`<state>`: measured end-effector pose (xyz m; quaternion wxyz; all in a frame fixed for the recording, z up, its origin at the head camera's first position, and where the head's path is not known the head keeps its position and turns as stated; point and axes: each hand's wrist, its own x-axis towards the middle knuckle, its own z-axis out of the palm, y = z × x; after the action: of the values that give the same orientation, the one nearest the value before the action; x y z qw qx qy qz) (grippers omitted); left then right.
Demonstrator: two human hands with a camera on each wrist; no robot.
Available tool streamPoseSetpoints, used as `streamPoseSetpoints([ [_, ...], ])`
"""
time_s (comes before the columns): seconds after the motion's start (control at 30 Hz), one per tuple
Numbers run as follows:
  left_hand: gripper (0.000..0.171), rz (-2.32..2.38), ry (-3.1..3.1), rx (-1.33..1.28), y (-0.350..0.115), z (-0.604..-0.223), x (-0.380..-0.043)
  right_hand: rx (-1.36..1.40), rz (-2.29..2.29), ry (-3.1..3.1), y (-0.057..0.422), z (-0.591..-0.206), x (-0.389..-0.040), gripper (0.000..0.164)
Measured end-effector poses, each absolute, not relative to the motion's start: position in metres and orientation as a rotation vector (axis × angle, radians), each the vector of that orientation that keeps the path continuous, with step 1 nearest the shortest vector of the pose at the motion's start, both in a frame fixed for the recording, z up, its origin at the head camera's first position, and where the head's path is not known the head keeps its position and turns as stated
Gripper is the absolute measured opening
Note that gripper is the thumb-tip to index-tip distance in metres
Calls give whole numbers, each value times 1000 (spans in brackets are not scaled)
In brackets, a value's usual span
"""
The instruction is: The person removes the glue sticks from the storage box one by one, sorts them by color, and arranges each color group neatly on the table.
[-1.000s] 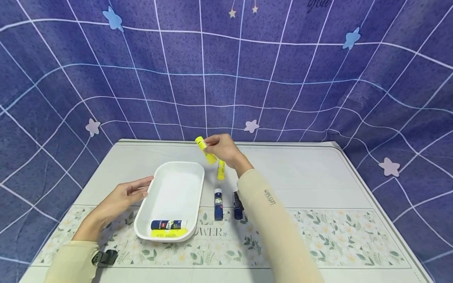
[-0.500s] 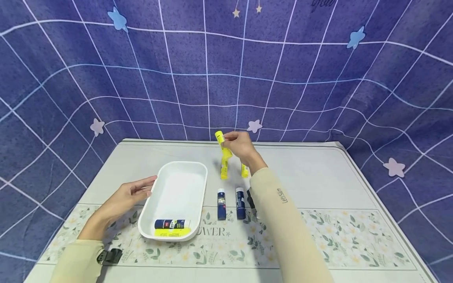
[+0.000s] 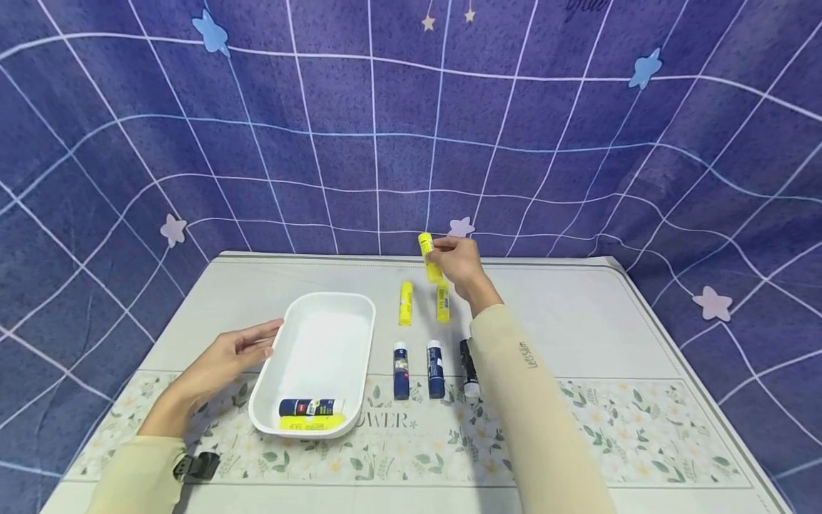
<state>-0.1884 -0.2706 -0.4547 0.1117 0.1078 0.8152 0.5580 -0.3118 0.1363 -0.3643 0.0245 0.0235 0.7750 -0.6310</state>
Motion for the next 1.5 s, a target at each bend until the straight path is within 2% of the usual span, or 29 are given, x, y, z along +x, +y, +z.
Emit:
streamPoseSetpoints([
  [0.9, 57, 1668, 2383, 313, -270, -459, -189, 306, -1938, 2440, 195, -401, -313, 44],
  [1.5, 57, 1686, 2359, 330, -272, -459, -190, 409, -1772, 2513, 203, -443, -312, 41],
])
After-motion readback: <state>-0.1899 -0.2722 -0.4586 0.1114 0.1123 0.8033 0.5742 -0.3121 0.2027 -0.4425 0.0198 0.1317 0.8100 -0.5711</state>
